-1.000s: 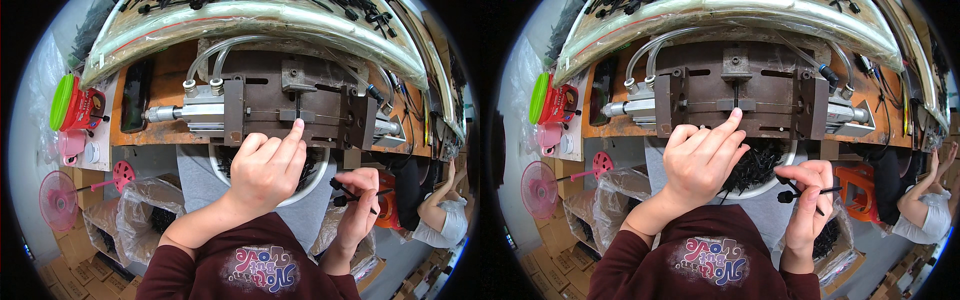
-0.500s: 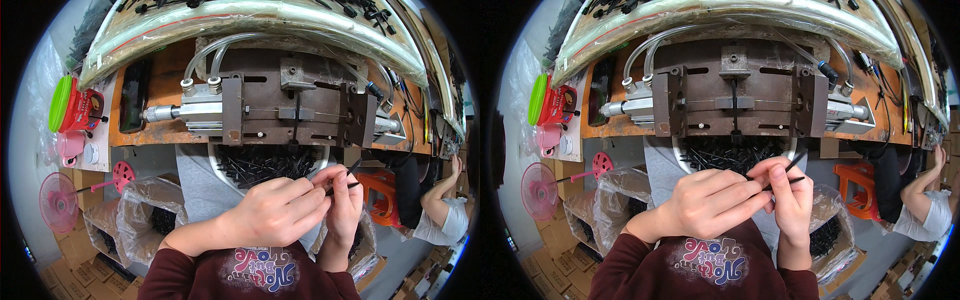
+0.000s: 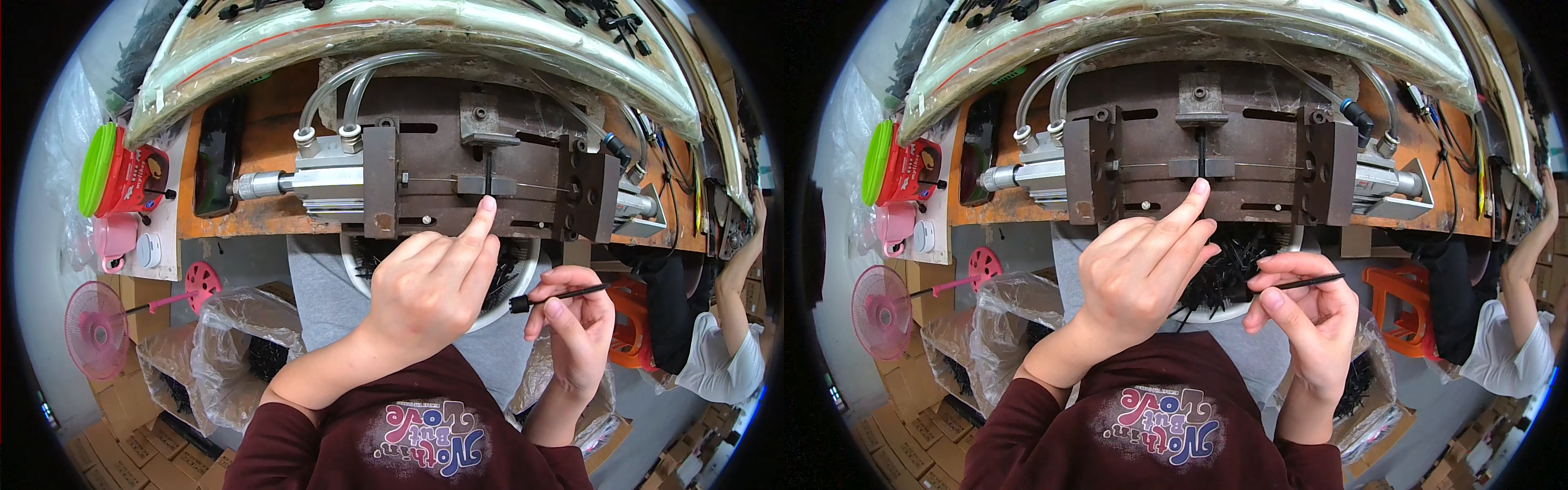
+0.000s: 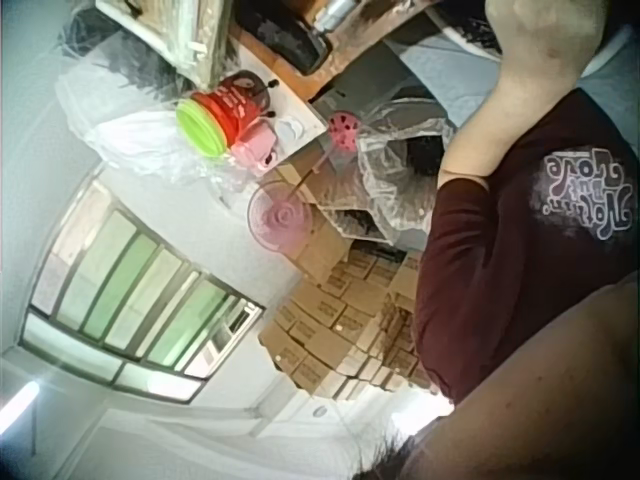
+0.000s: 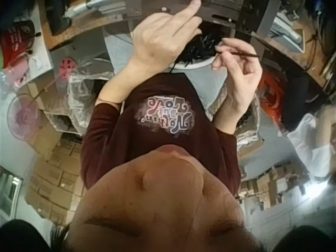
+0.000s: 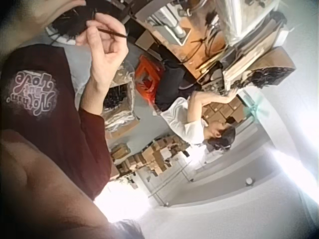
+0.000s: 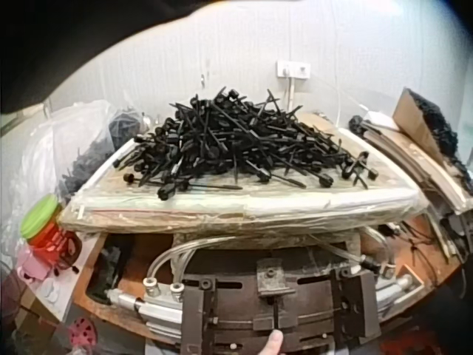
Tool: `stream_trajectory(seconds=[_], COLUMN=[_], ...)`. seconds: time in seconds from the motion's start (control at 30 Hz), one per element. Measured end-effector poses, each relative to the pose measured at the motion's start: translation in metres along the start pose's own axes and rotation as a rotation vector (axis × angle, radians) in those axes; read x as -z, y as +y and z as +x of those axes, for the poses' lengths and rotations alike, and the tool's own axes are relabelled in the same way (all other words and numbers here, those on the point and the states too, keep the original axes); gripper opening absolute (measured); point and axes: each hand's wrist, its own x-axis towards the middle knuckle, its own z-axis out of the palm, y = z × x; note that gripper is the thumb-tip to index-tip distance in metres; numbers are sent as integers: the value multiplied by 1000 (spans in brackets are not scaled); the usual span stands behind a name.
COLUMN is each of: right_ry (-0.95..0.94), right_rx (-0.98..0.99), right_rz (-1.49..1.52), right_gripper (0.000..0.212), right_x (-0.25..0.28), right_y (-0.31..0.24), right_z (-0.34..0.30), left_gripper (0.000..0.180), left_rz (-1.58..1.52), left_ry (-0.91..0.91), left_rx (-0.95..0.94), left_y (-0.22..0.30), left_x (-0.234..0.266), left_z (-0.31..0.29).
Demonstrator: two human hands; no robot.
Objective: Assembling small plastic parts using a pneumatic clamping machine on a workshop table.
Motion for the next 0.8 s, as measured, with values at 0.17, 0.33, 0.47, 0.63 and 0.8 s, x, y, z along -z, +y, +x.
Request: stream_trajectory(seconds=[0.17,0.33,0.47,0.63,0.8], right_ry=[14,15,59,70,0], right_rx=[-20,-91,-115,-102,-77], right_rz=[-8,-55,-25,57,133], right_gripper=[23,16,13,10,9], right_x=[-3,0,-2,-1,-8], right_y=[-4,-7,-3,3,6], right_z=[-3,-4,-1,0,2], left_gripper=[27,27,30,36,31], left_rz=[41,47,-13,-591,-636], left_ry=[-35,-56,-83,-178,-198], left_rx=[-12,6,40,162,-59], left_y=[-1,0,0,4,17], left_x=[4,5,13,36,26], left_z=[10,10,13,6,-4])
